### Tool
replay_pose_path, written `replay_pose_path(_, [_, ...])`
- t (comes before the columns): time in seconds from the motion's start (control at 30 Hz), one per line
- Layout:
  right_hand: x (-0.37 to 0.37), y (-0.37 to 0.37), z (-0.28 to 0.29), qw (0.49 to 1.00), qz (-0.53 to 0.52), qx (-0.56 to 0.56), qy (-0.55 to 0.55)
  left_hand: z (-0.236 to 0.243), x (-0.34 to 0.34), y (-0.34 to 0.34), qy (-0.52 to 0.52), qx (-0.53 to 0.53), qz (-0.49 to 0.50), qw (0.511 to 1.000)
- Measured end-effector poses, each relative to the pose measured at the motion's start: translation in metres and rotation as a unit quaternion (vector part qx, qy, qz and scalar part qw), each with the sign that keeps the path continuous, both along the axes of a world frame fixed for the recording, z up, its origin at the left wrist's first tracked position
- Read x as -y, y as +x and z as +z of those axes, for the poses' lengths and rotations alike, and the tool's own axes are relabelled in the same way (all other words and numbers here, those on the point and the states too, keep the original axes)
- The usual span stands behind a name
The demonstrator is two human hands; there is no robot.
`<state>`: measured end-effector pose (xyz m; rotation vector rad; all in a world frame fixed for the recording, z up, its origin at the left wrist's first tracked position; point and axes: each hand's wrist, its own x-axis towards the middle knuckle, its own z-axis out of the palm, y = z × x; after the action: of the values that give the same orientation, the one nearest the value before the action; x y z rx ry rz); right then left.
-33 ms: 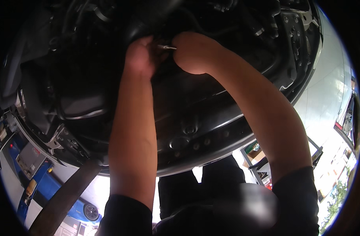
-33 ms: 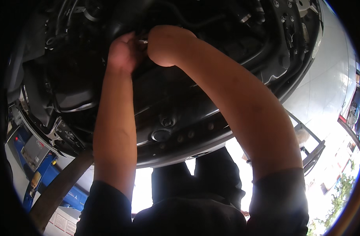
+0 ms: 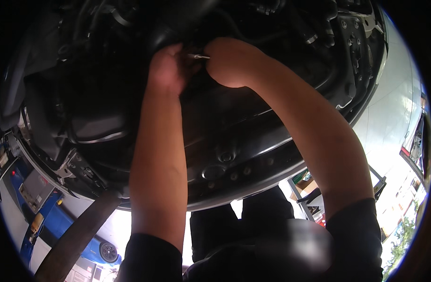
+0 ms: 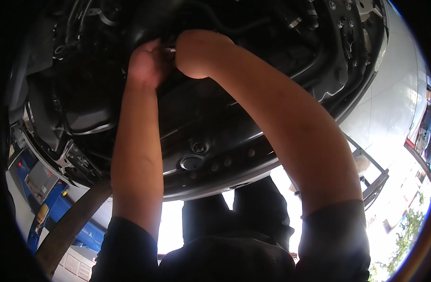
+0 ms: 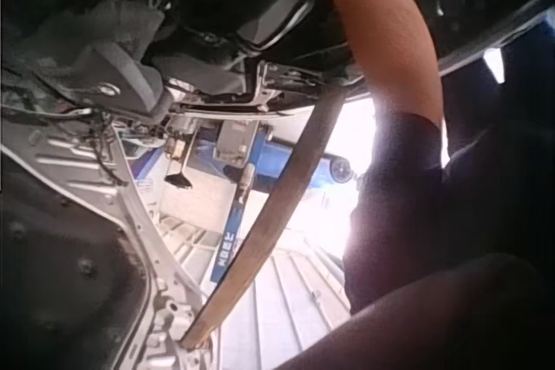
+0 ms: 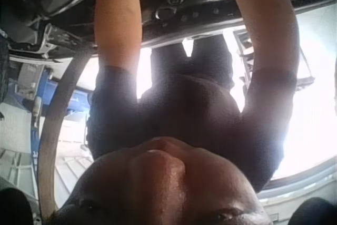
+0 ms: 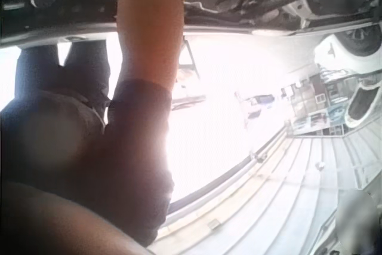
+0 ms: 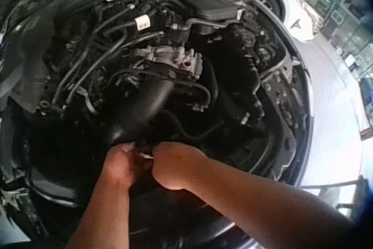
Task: The person works under the hood of a white BMW, adjusting and securing a black air intake hose. They retrieve a socket wrench from a tool cart, attach a socket, and tighten a bolt on the intake assembly. The person then repositions the hose and continues securing it by hand.
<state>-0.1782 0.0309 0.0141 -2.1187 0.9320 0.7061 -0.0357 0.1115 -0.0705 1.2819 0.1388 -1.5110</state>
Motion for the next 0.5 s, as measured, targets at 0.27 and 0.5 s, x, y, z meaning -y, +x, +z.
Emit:
replay_pose_path(0.27, [0.033, 0.014, -0.026, 0.996, 0.054, 0.067, 0.001, 0.023, 0.005, -0.012, 0.017, 0.019, 0.000, 1.000])
replay_pose_path(0.5, [0.047, 0.009, -0.038, 0.993, 0.003, 0.117, 0.030, 0.021, 0.010, -0.013, 0.064, 0.055, -0.023, 0.996])
